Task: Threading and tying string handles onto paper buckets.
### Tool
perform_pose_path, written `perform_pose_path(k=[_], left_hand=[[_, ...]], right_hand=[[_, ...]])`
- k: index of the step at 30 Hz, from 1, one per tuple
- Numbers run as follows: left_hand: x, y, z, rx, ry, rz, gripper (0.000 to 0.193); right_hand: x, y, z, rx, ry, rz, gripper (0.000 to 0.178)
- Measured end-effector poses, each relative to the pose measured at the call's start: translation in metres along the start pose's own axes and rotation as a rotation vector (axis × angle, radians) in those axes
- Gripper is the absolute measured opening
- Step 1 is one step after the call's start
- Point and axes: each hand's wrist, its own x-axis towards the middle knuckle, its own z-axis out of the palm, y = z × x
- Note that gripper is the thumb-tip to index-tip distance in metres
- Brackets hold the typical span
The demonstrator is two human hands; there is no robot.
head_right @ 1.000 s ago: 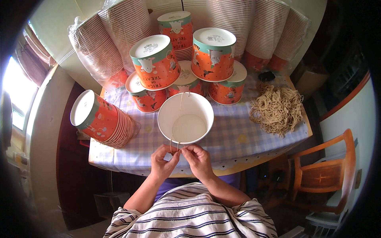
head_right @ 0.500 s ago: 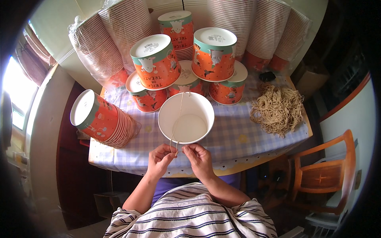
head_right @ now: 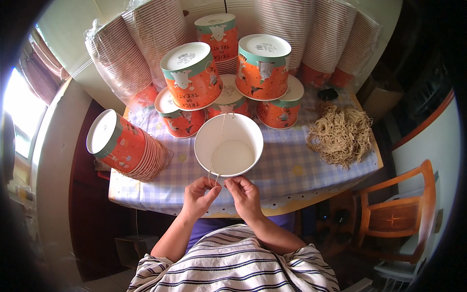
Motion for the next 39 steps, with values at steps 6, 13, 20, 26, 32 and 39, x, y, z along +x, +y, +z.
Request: perform_pose_path(k=[6, 13, 20, 26, 32, 39], left_hand=[[-0.001, 0.004, -0.005, -0.356, -0.055, -0.149, 0.014], [-0.005, -0.002, -0.006, -0.361, -0.06, -0.125, 0.014], [-0.007, -0.001, -0.005, -0.369, -0.053, -0.148, 0.015], [-0.006, 0.006, 0.002, -0.059, 0.017, 0.092, 0.02], [-0.004, 0.021, 0.004, 0.267, 0.067, 0.301, 0.021], [-0.002, 0.021, 0.002, 0.349, 0.058, 0.277, 0.014]], right_hand=[[0.001, -0.006, 0.0, 0.001, -0.017, 0.017, 0.017], [-0.005, 0.001, -0.001, 0.103, -0.114, 0.095, 0.012], [-0.004, 0.007, 0.0, 0.102, -0.119, 0.044, 0.009], [-0.002, 0.011, 0.0, 0.02, -0.09, -0.021, 0.01], [-0.001, 0.013, 0.0, 0.039, -0.073, -0.026, 0.011], [-0.001, 0.012, 0.0, -0.069, -0.056, -0.052, 0.014]])
